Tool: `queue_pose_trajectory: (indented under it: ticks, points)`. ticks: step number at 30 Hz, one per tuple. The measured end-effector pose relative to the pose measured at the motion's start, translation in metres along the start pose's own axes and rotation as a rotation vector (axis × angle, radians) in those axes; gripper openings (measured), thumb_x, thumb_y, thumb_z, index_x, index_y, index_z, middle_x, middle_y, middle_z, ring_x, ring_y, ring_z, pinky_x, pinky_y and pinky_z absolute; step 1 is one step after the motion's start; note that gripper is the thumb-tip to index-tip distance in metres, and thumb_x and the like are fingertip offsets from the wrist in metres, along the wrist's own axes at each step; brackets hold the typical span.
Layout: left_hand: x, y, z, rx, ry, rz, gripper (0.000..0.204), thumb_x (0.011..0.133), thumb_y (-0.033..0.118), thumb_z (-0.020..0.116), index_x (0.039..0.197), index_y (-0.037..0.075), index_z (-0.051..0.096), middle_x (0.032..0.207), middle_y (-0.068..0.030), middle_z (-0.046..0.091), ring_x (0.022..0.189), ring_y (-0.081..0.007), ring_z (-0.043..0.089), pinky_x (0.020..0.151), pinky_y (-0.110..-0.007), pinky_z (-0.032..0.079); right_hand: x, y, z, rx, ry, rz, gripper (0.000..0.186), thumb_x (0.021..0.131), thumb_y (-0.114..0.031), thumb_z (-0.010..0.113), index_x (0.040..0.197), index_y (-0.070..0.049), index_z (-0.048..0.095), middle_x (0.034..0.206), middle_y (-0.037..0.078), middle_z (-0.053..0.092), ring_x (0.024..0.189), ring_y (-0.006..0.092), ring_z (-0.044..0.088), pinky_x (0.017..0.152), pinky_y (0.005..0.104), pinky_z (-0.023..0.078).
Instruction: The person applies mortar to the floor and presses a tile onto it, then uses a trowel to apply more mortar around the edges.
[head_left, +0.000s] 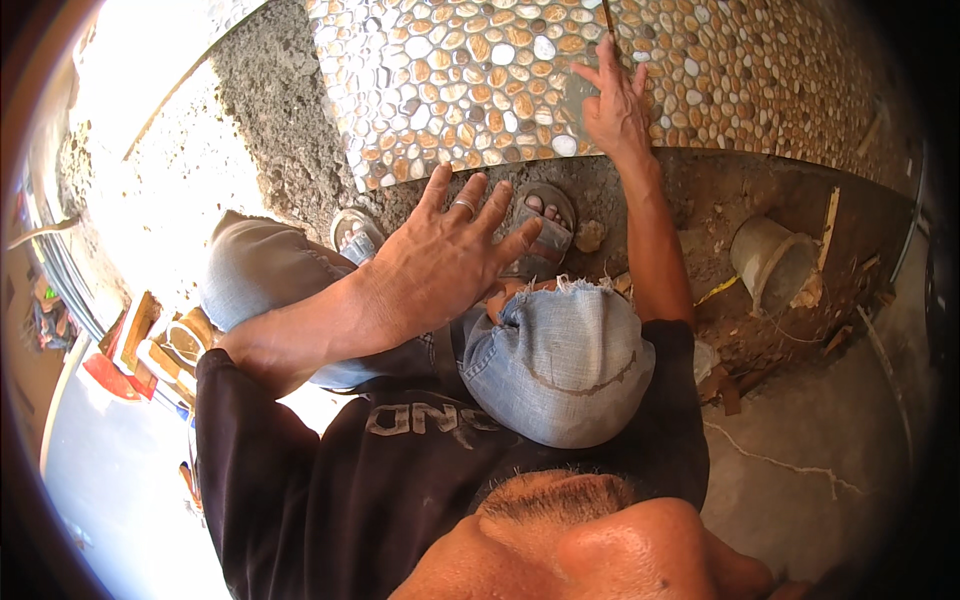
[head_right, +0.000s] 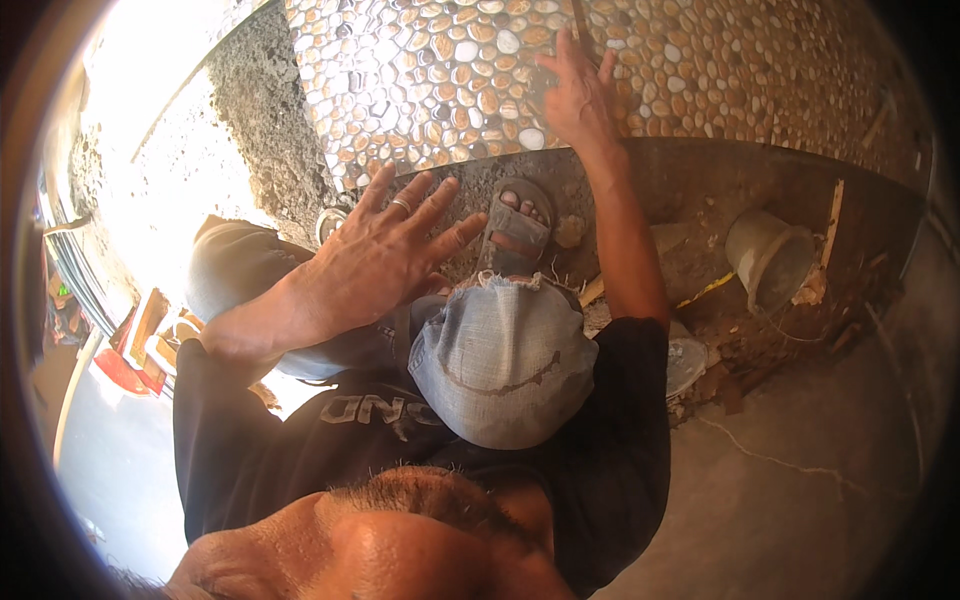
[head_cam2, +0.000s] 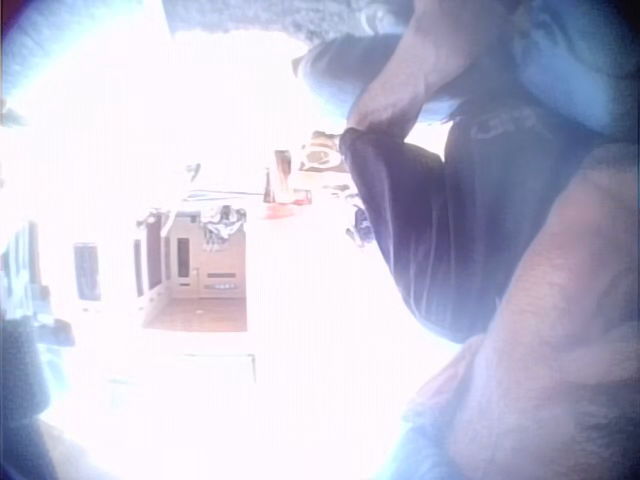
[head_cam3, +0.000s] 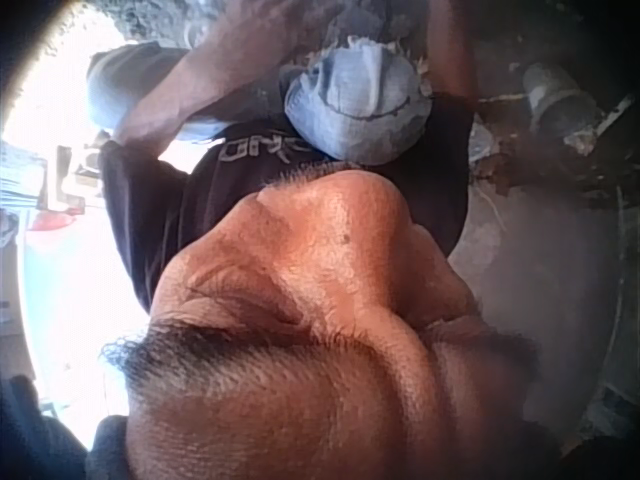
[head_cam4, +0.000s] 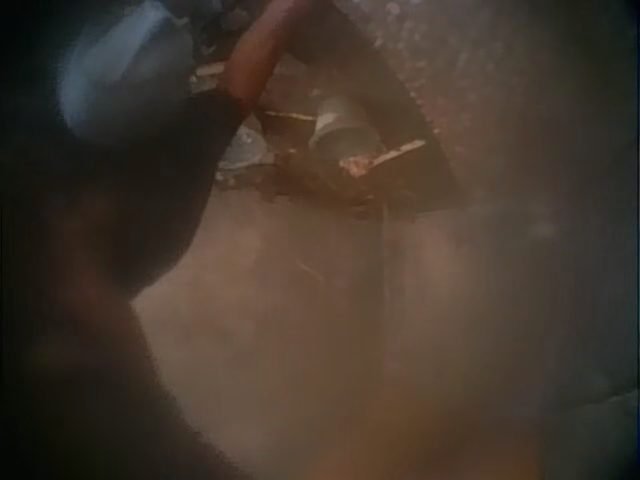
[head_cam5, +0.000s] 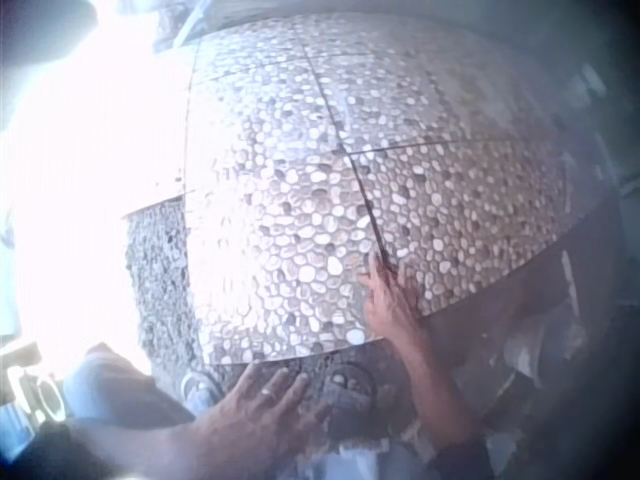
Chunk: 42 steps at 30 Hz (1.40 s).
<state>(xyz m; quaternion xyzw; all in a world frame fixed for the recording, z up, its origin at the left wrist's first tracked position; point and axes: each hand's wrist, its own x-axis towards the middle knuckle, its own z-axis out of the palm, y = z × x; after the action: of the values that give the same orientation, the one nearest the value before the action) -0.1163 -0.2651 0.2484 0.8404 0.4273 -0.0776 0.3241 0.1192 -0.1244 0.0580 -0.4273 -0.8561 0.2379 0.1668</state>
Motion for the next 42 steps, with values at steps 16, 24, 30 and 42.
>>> queue_pose_trajectory:
  ticks: [16,24,30,42]
  points:
    - [-0.002,0.003,-0.002,-0.026,-0.002,-0.012,0.073,0.083,0.046,0.066,0.144,0.017,0.039,0.141,-0.0192,0.043,0.134,-0.0339,0.038,0.113,-0.056,0.027,-0.025,0.001,0.000,0.069,-0.118,-0.074,0.075,0.085,0.004,0.041,0.154,-0.009,0.012,0.109,0.003,0.070,0.131,0.0243,0.046,0.118,0.0584,0.003]
    - [0.001,0.003,0.000,-0.003,-0.019,-0.018,0.074,0.083,0.048,0.065,0.145,0.017,0.039,0.141,-0.0183,0.044,0.134,-0.0337,0.038,0.111,-0.056,0.029,-0.015,-0.011,-0.005,0.058,-0.137,-0.057,0.074,0.082,0.004,0.042,0.151,-0.012,0.024,0.102,0.003,0.071,0.127,0.0253,0.050,0.119,0.0545,0.008]
    - [0.000,0.003,0.000,-0.016,-0.029,-0.011,0.074,0.084,0.047,0.065,0.145,0.017,0.038,0.142,-0.0185,0.043,0.134,-0.0340,0.038,0.112,-0.057,0.029,-0.022,0.004,-0.018,0.082,-0.132,-0.063,0.057,0.082,0.005,0.044,0.135,-0.014,0.053,0.110,0.000,0.068,0.129,0.0237,0.046,0.120,0.0540,0.010]
    - [0.000,0.001,0.004,0.007,-0.009,0.020,0.060,0.094,0.044,0.050,0.144,0.013,0.039,0.141,-0.0225,0.044,0.133,-0.0373,0.040,0.110,-0.059,0.028,-0.006,-0.007,-0.020,-0.206,-0.194,-0.167,0.037,0.083,0.006,0.052,0.095,-0.020,0.076,0.148,-0.003,0.042,0.144,0.0273,0.023,0.119,0.0607,0.005]
